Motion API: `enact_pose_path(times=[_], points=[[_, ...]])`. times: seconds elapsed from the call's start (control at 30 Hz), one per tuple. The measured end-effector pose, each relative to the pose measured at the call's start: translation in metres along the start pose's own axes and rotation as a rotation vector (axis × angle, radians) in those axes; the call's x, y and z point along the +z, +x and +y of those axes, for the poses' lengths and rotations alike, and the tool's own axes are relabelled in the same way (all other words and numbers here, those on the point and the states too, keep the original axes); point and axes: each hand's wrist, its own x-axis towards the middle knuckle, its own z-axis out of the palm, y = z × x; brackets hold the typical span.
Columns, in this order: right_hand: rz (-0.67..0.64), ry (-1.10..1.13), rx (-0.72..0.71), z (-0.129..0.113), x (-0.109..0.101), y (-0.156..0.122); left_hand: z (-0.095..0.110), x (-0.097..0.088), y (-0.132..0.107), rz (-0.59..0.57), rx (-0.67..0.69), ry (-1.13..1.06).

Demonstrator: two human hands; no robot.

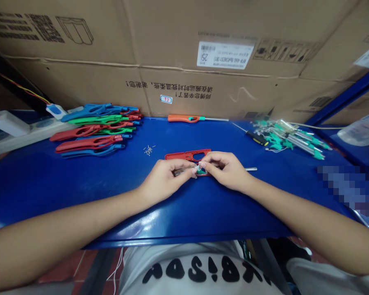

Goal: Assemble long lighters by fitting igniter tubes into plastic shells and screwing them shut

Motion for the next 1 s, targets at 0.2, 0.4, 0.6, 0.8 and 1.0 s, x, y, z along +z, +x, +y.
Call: enact_pose_path(times=[0.2, 0.4, 0.6, 0.8, 1.0], points=[[-0.056, 0.04, 0.026, -0.003, -0.004, 0.002, 0.004, -0.01, 0.001, -0.03, 0.051, 0.075], [-0.039, 0.116, 0.1, -0.004, -0.011, 0.005, 0.009, -0.027, 0.001, -0.099, 0.255, 0.499], [-0.059, 0.121, 0.125, -0.007, -0.013, 0.005, 0.005, -0.029, 0.003, -0.121, 0.267, 0.629], [-0.04, 0.095, 0.085, -0.003, -0.013, 0.004, 0.009, -0.031, 0.003, -0.13, 0.249, 0.683], [-0.112, -0.156, -0.117, -0.001, -0.017, -0.002, 0.013, -0.034, 0.001, -0.174, 0.229, 0.618]])
